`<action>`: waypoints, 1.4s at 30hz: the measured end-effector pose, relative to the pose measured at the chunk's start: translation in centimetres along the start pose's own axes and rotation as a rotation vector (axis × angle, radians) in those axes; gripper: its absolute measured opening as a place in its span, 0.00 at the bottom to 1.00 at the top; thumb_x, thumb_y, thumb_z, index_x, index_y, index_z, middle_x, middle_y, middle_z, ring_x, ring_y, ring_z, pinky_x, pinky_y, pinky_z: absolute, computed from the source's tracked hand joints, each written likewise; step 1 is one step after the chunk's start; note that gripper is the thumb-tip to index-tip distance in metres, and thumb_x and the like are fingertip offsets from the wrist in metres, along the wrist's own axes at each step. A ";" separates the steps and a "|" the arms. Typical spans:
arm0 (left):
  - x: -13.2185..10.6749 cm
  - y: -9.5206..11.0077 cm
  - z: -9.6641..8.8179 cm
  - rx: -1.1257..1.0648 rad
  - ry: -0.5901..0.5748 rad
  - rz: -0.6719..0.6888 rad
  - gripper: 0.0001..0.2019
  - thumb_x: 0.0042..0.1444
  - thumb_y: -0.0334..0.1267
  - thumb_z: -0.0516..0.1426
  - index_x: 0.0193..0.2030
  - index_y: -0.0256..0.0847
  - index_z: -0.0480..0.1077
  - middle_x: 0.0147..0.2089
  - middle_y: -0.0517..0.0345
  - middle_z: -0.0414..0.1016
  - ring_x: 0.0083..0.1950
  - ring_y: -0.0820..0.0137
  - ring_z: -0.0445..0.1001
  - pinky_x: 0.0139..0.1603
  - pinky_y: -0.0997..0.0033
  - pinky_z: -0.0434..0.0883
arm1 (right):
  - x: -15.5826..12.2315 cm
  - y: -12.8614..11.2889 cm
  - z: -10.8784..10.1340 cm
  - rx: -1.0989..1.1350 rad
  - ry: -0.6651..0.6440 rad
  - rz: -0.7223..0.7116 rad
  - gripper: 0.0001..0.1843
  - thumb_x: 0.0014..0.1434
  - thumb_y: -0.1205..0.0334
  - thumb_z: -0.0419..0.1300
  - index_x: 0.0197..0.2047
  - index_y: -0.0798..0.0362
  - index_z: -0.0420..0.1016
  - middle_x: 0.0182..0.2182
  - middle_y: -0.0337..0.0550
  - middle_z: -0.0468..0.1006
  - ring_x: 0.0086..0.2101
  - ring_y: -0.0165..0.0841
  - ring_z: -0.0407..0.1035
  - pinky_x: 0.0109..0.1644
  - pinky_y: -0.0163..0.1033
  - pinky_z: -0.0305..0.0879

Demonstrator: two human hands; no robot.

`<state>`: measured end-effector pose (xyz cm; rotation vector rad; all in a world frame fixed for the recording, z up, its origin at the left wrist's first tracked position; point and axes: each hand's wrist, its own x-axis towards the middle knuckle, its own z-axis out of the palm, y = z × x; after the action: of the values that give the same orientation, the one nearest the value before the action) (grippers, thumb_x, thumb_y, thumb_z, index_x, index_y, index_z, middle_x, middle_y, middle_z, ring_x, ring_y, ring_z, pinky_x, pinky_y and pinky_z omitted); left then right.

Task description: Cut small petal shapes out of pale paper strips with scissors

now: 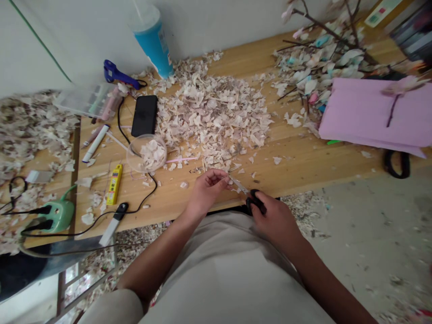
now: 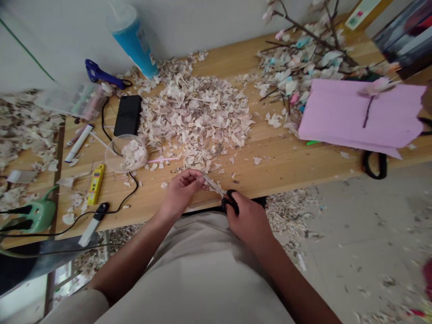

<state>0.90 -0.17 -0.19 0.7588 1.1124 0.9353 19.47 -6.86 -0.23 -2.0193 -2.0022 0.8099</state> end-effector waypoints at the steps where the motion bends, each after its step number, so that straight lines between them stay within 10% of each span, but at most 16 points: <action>1: 0.0 0.1 -0.1 0.003 -0.001 -0.006 0.14 0.46 0.44 0.66 0.33 0.37 0.72 0.29 0.60 0.75 0.30 0.75 0.74 0.37 0.72 0.73 | 0.0 0.1 0.0 -0.002 0.003 0.000 0.10 0.58 0.59 0.52 0.40 0.50 0.71 0.34 0.43 0.79 0.32 0.37 0.73 0.34 0.37 0.59; 42: -0.3 -1.4 0.0 -0.107 0.014 -0.069 0.13 0.46 0.43 0.67 0.36 0.37 0.77 0.31 0.57 0.77 0.31 0.75 0.74 0.40 0.73 0.71 | -0.9 -0.4 -0.1 0.097 -0.084 0.070 0.08 0.58 0.56 0.53 0.39 0.49 0.67 0.32 0.41 0.78 0.34 0.37 0.73 0.35 0.37 0.58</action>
<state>1.17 -1.04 -1.33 0.6237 1.0857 0.9351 19.23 -7.65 0.21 -2.0422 -1.9047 1.0025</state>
